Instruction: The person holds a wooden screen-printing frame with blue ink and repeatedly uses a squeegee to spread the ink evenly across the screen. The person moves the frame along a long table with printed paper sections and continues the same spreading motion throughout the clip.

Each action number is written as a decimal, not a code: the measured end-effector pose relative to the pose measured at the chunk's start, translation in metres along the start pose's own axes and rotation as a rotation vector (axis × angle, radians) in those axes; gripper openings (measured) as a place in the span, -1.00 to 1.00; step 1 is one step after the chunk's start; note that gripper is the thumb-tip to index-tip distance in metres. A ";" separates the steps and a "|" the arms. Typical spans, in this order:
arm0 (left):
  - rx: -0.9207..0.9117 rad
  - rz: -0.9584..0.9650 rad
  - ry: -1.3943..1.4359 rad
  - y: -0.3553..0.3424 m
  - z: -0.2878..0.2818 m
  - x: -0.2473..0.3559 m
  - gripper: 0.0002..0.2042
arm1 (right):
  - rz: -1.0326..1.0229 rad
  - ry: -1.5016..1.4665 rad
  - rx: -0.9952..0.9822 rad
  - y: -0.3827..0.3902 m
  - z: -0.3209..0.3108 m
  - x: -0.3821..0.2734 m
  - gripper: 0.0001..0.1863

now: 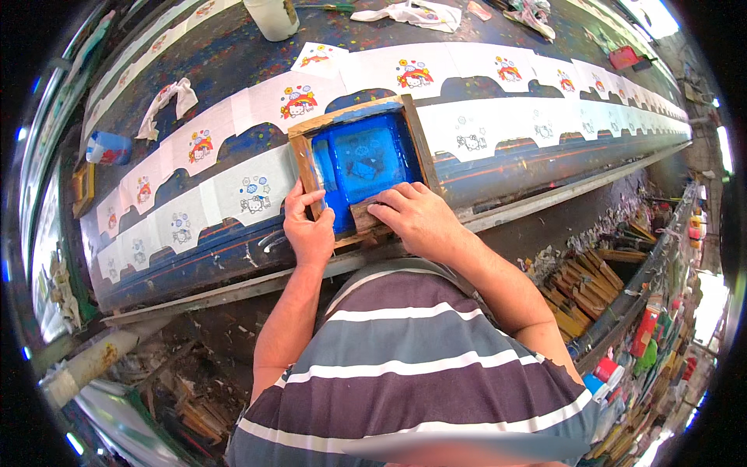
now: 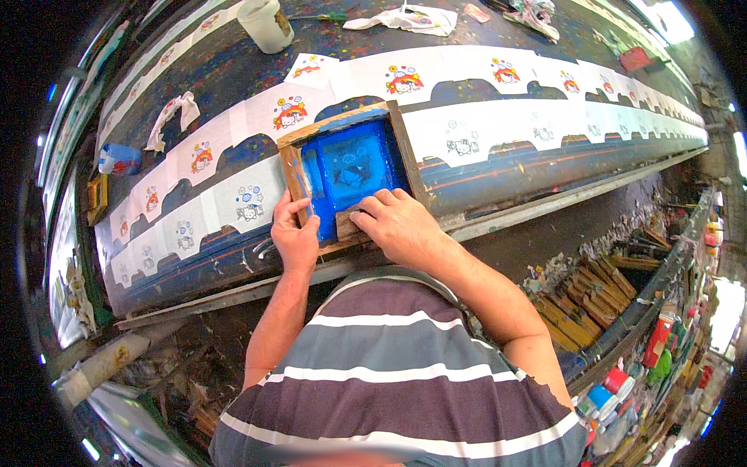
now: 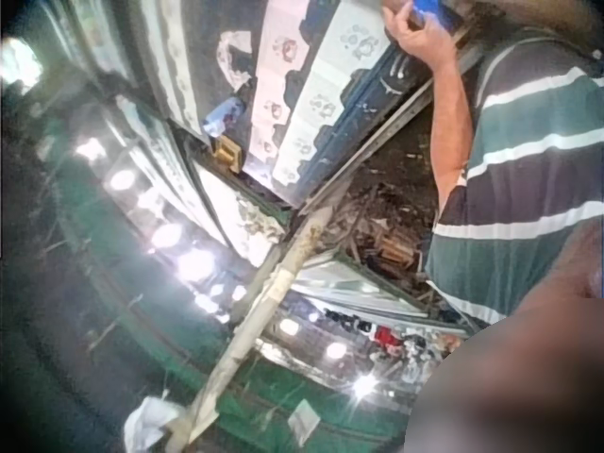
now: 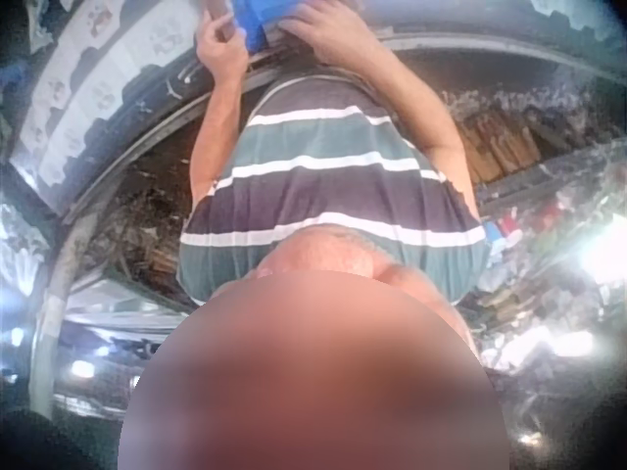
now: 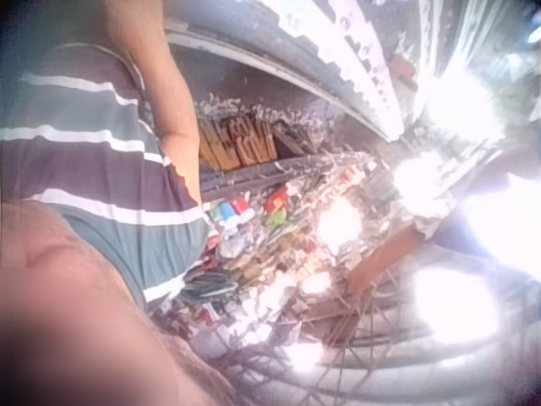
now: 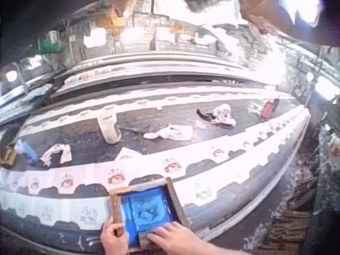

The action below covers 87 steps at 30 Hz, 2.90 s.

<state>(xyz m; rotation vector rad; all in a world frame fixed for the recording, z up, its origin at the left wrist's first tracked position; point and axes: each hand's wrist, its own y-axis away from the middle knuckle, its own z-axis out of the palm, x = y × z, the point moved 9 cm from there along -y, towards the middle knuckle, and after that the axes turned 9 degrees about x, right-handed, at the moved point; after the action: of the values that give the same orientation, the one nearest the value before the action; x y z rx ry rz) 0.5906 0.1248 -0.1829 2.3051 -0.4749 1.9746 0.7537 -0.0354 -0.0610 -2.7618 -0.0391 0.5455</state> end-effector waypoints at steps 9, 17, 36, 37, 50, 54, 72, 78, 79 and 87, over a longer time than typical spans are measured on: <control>0.019 0.022 -0.090 0.000 0.000 0.012 -0.48 | 0.047 -0.084 -0.096 0.004 -0.009 0.001 -0.58; -0.089 0.325 -0.582 -0.005 -0.004 0.059 -0.38 | 0.035 -0.073 -0.046 0.014 -0.008 0.000 -0.56; -0.207 0.567 -0.802 -0.008 0.008 0.082 -0.45 | -0.046 0.007 0.141 -0.023 0.005 0.030 -0.53; -0.214 0.571 -0.812 -0.009 0.008 0.083 -0.46 | -0.048 0.025 0.155 -0.035 0.007 0.040 -0.52; -0.187 0.608 -0.846 -0.006 0.009 0.082 -0.49 | 0.036 0.074 0.074 -0.079 0.020 0.074 -0.52; -0.151 0.598 -0.803 -0.007 0.007 0.076 -0.49 | 0.020 0.068 0.047 -0.042 0.018 0.040 -0.56; 0.019 0.174 -0.324 -0.005 0.003 0.036 -0.48 | 0.333 -0.140 0.414 0.063 -0.035 0.040 -0.55; 0.003 0.206 -0.123 0.006 0.042 0.064 -0.50 | 0.624 -0.476 0.540 0.124 -0.037 0.100 -0.58; -0.005 0.234 -0.138 0.010 0.056 0.069 -0.51 | 0.613 -0.470 0.559 0.132 -0.042 0.109 -0.58; -0.028 0.221 -0.108 0.046 0.180 0.074 -0.55 | 0.598 -0.394 0.578 0.192 -0.104 0.186 -0.56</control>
<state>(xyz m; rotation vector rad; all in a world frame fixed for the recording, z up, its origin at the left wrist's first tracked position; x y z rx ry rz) 0.7587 0.0224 -0.1490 2.4452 -0.7924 1.9225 0.9582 -0.2332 -0.0998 -2.0377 0.7467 1.0483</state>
